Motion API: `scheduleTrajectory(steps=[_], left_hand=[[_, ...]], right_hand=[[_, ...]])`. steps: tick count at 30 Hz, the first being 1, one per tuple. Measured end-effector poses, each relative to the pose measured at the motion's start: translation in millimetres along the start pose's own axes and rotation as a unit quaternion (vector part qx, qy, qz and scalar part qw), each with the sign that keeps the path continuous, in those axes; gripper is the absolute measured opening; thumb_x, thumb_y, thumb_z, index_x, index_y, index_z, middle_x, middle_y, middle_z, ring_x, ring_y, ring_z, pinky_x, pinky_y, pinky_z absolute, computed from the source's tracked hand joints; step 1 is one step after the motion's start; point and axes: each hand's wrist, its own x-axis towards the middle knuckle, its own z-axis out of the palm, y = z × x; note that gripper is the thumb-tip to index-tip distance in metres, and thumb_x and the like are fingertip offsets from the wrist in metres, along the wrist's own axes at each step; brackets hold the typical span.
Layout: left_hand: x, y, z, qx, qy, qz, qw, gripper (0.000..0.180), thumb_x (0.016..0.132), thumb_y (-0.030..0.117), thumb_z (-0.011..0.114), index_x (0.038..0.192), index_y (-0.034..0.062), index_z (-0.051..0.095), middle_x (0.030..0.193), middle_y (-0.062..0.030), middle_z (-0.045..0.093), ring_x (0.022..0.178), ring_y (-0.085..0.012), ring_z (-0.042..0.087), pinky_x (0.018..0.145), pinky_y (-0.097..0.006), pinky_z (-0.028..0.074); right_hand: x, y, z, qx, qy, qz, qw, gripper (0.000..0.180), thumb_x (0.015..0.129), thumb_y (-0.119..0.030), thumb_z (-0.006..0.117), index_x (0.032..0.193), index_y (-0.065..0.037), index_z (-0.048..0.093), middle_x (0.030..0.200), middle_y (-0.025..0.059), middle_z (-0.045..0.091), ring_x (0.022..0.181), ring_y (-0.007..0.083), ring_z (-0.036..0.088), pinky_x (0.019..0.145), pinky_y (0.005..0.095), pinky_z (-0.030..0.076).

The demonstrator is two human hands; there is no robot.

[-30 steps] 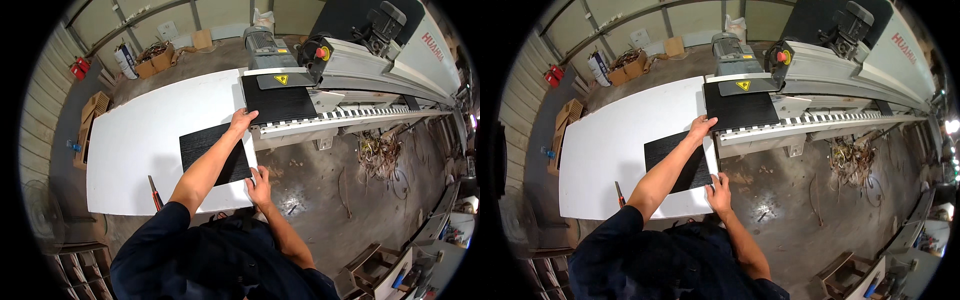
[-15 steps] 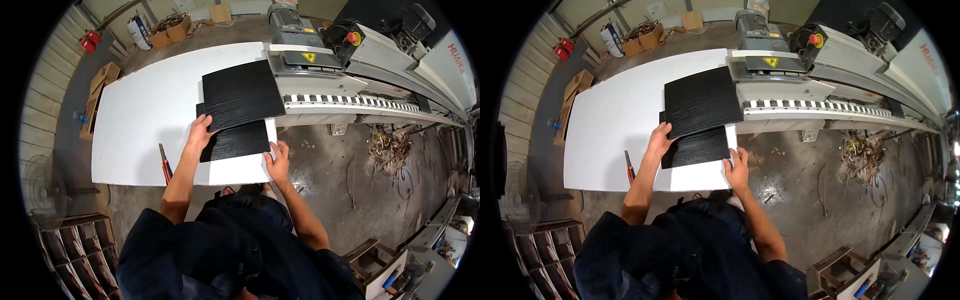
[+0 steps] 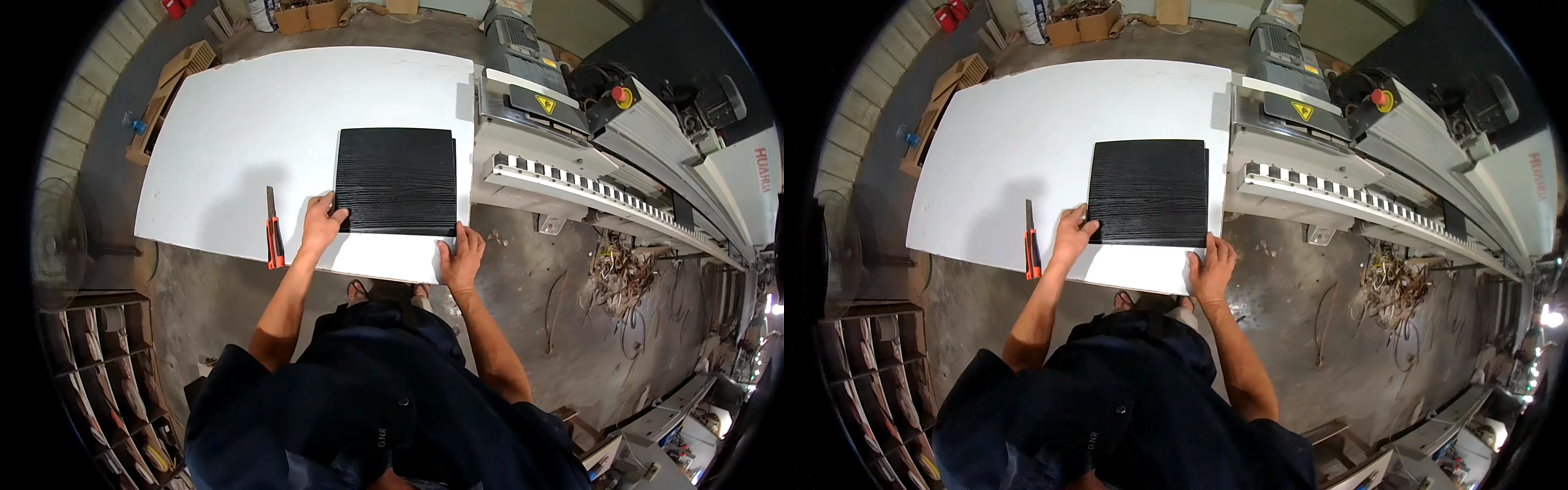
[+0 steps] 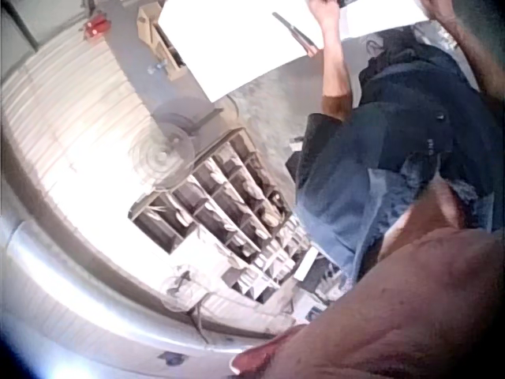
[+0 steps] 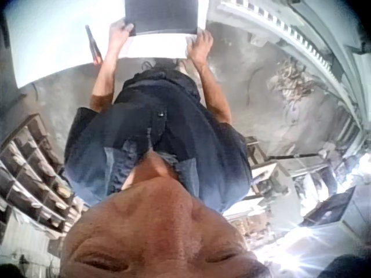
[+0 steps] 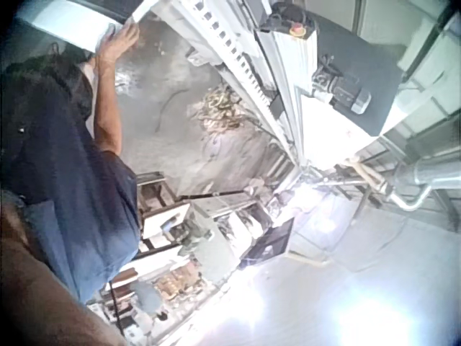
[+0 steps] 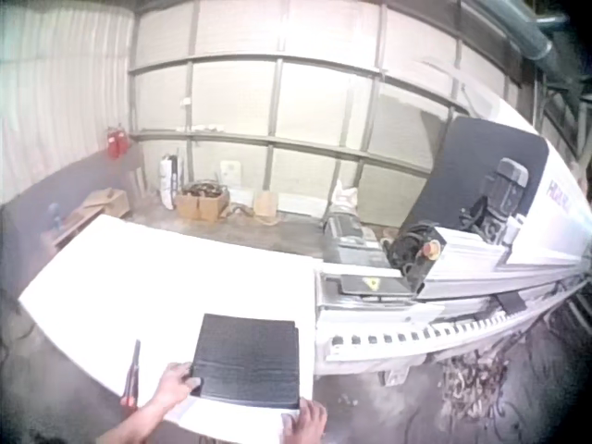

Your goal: The person uses a utility knife to trim the edges of dark wood panels and then places them onto a large stack in a workshop.

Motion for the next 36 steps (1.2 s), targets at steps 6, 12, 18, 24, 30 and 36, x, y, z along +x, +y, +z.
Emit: scheduleTrajectory(steps=[6, 12, 18, 24, 30, 36], left_hand=[[-19.9, 5.9, 5.5, 0.349, -0.009, 0.215, 0.912, 0.08, 0.067, 0.011, 0.077, 0.137, 0.0006, 0.042, 0.131, -0.0246, 0.043, 0.12, -0.0415, 0.041, 0.103, -0.043, 0.036], [-18.1, 0.9, 6.5, 0.356, -0.011, 0.238, 0.904, 0.075, 0.066, 0.007, 0.076, 0.134, -0.0005, 0.046, 0.128, -0.0266, 0.045, 0.115, -0.0416, 0.045, 0.098, -0.043, 0.041], [-19.7, 2.7, 7.0, 0.354, -0.004, 0.252, 0.901, 0.07, 0.067, 0.007, 0.074, 0.131, -0.0012, 0.048, 0.124, -0.0269, 0.048, 0.113, -0.0418, 0.046, 0.096, -0.044, 0.043], [-13.3, 10.8, 4.0, 0.36, -0.022, 0.252, 0.898, 0.069, 0.066, 0.007, 0.073, 0.13, -0.0022, 0.049, 0.121, -0.0249, 0.052, 0.112, -0.0405, 0.048, 0.095, -0.043, 0.044], [-6.7, 8.8, 0.9, 0.353, -0.03, 0.241, 0.903, 0.066, 0.065, 0.006, 0.074, 0.127, -0.0025, 0.052, 0.116, -0.0242, 0.055, 0.108, -0.0389, 0.052, 0.094, -0.042, 0.045], [-4.3, 19.1, 2.5, 0.364, -0.04, 0.231, 0.901, 0.066, 0.065, 0.007, 0.074, 0.126, -0.0028, 0.052, 0.113, -0.0243, 0.056, 0.105, -0.0392, 0.054, 0.092, -0.042, 0.046]], right_hand=[[-3.9, 9.0, 3.4, -0.023, 0.008, 0.006, 1.0, 0.047, 0.076, -0.02, 0.071, 0.119, -0.004, 0.059, 0.108, 0.0147, 0.056, 0.105, 0.0357, 0.048, 0.093, 0.0463, 0.038], [-6.5, 13.1, 4.5, 0.006, 0.035, 0.027, 0.999, 0.04, 0.073, -0.015, 0.074, 0.109, -0.004, 0.061, 0.102, 0.0142, 0.058, 0.102, 0.0354, 0.051, 0.091, 0.0459, 0.04], [-4.6, 10.9, 3.2, 0.003, 0.037, 0.064, 0.997, 0.038, 0.071, -0.016, 0.075, 0.104, -0.003, 0.062, 0.099, 0.0151, 0.059, 0.101, 0.0367, 0.051, 0.091, 0.0464, 0.04], [-5.7, 20.2, 6.7, -0.005, 0.054, 0.027, 0.998, 0.041, 0.068, -0.014, 0.078, 0.105, -0.003, 0.063, 0.098, 0.0139, 0.06, 0.097, 0.0361, 0.053, 0.088, 0.0459, 0.042], [-4.8, 13.8, 3.7, 0.005, 0.066, 0.019, 0.998, 0.036, 0.067, -0.012, 0.078, 0.101, -0.004, 0.066, 0.096, 0.0124, 0.061, 0.099, 0.0322, 0.053, 0.087, 0.0423, 0.043], [0.8, 13.6, 1.1, -0.006, 0.04, 0.084, 0.996, 0.033, 0.066, -0.011, 0.078, 0.096, -0.002, 0.065, 0.096, 0.0137, 0.061, 0.099, 0.0328, 0.054, 0.088, 0.0411, 0.043]])
